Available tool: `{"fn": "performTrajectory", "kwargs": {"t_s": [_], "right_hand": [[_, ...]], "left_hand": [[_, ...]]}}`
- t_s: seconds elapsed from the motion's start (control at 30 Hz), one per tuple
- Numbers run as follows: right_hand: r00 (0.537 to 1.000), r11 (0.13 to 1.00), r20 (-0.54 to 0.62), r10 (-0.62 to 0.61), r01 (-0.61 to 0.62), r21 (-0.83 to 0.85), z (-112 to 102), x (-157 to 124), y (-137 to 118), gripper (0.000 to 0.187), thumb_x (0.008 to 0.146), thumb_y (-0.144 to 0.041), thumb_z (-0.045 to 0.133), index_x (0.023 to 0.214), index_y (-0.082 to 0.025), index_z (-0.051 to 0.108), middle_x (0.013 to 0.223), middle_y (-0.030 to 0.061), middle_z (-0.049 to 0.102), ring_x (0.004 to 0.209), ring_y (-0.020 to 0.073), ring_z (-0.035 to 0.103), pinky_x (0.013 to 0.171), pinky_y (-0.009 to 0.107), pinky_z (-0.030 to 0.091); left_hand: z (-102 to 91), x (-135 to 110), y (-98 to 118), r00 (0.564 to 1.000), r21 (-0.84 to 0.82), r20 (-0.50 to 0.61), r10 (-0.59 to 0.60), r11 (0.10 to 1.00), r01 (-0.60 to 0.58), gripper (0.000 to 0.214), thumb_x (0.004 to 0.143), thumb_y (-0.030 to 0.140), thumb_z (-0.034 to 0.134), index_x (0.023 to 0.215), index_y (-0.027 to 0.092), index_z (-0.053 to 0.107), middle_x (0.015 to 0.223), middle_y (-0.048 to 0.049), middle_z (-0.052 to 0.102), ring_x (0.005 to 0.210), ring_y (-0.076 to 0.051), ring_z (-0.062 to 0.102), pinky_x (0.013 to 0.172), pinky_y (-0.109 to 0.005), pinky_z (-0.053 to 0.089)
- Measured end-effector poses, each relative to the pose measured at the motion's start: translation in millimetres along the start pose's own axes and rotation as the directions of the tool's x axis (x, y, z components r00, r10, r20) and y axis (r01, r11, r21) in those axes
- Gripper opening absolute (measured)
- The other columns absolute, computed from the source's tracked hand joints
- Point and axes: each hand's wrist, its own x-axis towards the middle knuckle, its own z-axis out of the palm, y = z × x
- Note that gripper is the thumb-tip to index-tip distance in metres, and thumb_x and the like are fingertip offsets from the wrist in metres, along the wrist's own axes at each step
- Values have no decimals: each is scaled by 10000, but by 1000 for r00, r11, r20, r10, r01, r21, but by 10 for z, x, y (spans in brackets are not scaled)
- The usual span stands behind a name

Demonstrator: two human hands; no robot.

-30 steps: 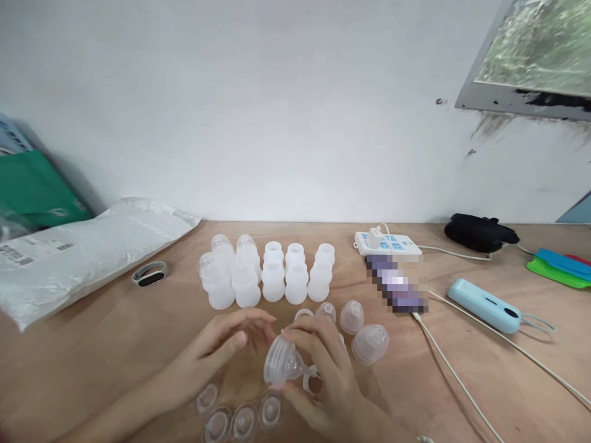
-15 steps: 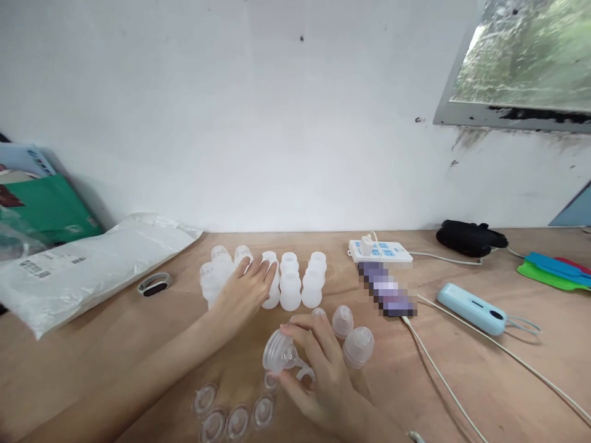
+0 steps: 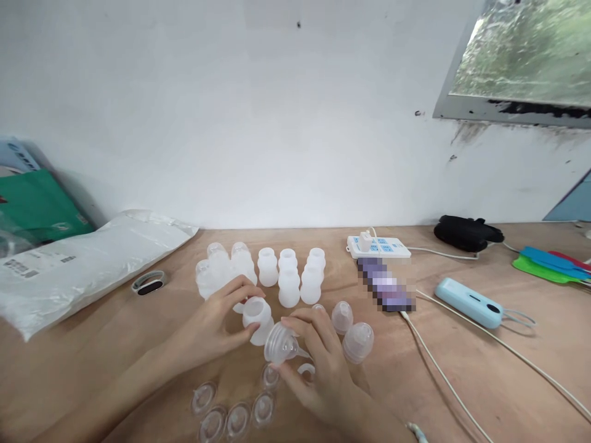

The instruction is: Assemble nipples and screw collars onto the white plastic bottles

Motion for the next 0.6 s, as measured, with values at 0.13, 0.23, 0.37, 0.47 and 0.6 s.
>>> {"fn": "performTrajectory", "kwargs": {"t_s": [0.13, 0.23, 0.37, 0.47, 0.6], "right_hand": [[1000, 999, 5, 29, -29, 27, 27, -2, 12, 366, 905, -187, 645, 1262, -191, 565, 1139, 118, 633, 1065, 243, 635, 851, 356, 590], [1000, 999, -6, 23, -23, 25, 27, 18, 24, 358, 911, -186, 644, 1260, -195, 565, 1134, 112, 660, 1068, 240, 649, 861, 356, 592], [999, 999, -6, 51, -51, -2, 29, 27, 67, 359, 913, -208, 651, 1264, -212, 573, 1128, 108, 685, 1049, 249, 672, 846, 378, 601], [997, 997, -11, 79, -79, -20, 30, 23, 92, 363, 916, -232, 658, 1269, -227, 573, 1134, 104, 699, 1033, 254, 682, 830, 387, 601], [996, 997, 42, 81, -81, 8, 16, 32, 96, 386, 920, -221, 655, 1291, -233, 550, 1130, 95, 711, 1030, 251, 683, 829, 382, 595]], "left_hand": [[122, -56, -111, 999, -223, 6, -42, 974, 42, 310, 805, 148, 625, 1103, 211, 564, 1097, -47, 619, 1011, -246, 612, 899, -376, 493], [271, -121, -278, 984, -376, 128, -127, 911, 167, 347, 809, 238, 701, 1127, 199, 568, 1108, -47, 653, 1038, -266, 607, 918, -388, 487], [409, -202, -446, 949, -373, 240, -207, 882, 286, 398, 748, 363, 795, 1036, 167, 602, 1023, -47, 650, 980, -288, 598, 867, -405, 495], [428, -220, -451, 952, -376, 256, -168, 890, 258, 428, 728, 400, 812, 1046, 184, 625, 1054, -43, 649, 998, -286, 581, 906, -416, 476], [412, -208, -413, 959, -344, 273, -69, 924, 165, 401, 701, 311, 797, 1062, 208, 656, 1054, -41, 651, 996, -283, 563, 918, -414, 456]]}}
